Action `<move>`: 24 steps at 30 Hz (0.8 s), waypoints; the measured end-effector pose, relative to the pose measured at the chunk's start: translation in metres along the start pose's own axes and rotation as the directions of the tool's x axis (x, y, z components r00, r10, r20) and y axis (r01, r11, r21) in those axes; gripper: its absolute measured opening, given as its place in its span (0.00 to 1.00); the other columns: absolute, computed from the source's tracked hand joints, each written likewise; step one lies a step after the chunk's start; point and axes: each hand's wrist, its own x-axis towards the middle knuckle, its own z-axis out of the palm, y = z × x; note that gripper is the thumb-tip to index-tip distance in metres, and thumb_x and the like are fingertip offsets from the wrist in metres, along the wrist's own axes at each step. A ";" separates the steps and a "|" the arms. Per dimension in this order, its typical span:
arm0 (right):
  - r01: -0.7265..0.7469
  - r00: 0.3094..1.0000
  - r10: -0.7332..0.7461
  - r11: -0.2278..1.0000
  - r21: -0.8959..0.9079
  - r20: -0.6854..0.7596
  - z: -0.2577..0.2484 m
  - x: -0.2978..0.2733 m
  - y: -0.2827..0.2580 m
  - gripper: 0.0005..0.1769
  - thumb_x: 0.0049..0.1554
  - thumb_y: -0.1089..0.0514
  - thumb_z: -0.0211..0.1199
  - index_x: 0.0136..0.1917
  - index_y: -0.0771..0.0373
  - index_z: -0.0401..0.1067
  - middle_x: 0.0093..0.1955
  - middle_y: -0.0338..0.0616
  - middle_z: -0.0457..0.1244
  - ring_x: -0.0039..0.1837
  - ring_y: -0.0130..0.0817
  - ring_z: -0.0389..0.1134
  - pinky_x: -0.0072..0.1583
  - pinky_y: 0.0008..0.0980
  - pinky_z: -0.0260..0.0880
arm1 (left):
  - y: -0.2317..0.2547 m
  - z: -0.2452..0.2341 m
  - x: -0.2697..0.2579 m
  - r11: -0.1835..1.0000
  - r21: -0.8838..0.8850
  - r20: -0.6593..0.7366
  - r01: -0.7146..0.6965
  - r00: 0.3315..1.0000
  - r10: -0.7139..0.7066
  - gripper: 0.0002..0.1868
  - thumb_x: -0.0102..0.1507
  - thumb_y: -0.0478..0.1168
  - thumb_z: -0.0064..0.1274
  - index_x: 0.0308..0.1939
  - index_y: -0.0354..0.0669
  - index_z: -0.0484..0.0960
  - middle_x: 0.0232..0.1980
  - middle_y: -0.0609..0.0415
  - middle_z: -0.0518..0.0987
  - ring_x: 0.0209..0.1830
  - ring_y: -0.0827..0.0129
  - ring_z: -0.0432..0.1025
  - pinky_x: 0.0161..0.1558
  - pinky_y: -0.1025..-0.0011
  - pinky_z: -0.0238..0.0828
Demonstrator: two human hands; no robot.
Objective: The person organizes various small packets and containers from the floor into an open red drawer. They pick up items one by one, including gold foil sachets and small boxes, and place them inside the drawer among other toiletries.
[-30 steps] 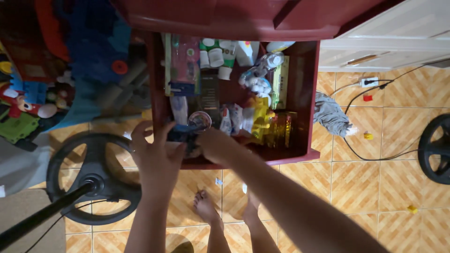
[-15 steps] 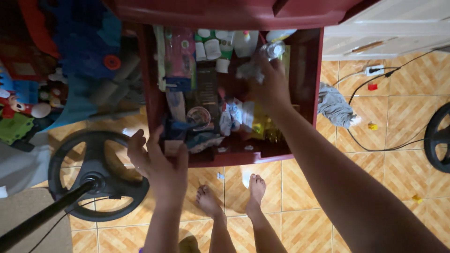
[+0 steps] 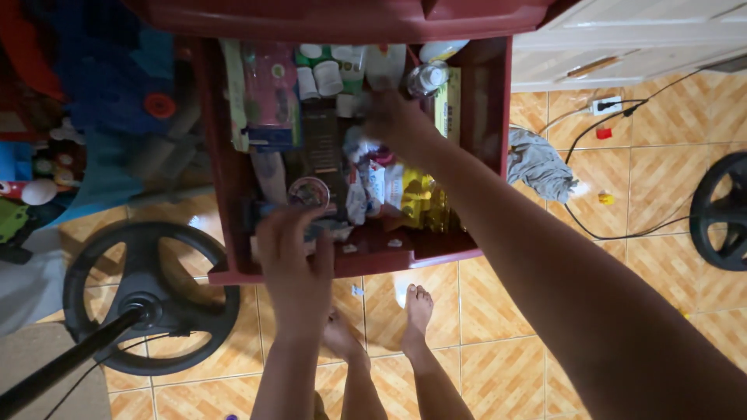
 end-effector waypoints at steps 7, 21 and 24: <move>0.221 0.972 -0.177 0.914 0.341 -0.155 -0.002 -0.160 0.058 0.17 0.68 0.60 0.62 0.67 0.70 0.76 0.61 0.46 0.72 0.61 0.31 0.73 0.61 0.33 0.75 | -0.024 -0.018 -0.028 0.972 0.199 -0.419 0.128 0.907 -0.033 0.30 0.75 0.41 0.66 0.75 0.38 0.67 0.72 0.36 0.66 0.76 0.42 0.61 0.75 0.46 0.60; 0.011 0.976 0.216 0.113 0.994 -0.035 0.065 -0.234 0.082 0.16 0.65 0.70 0.56 0.66 0.70 0.70 0.66 0.54 0.68 0.69 0.50 0.69 0.75 0.53 0.69 | 0.005 0.037 -0.056 -0.014 -0.862 0.314 0.506 0.513 -0.799 0.26 0.67 0.28 0.52 0.70 0.31 0.74 0.61 0.49 0.80 0.62 0.61 0.77 0.70 0.63 0.77; 0.037 0.978 0.202 0.052 0.998 -0.047 0.053 -0.214 0.064 0.16 0.62 0.69 0.57 0.63 0.69 0.71 0.65 0.56 0.69 0.69 0.52 0.70 0.74 0.57 0.70 | 0.018 0.025 -0.029 -0.023 -0.867 0.323 0.498 0.527 -0.786 0.27 0.65 0.27 0.53 0.71 0.33 0.75 0.56 0.50 0.81 0.59 0.62 0.78 0.66 0.63 0.76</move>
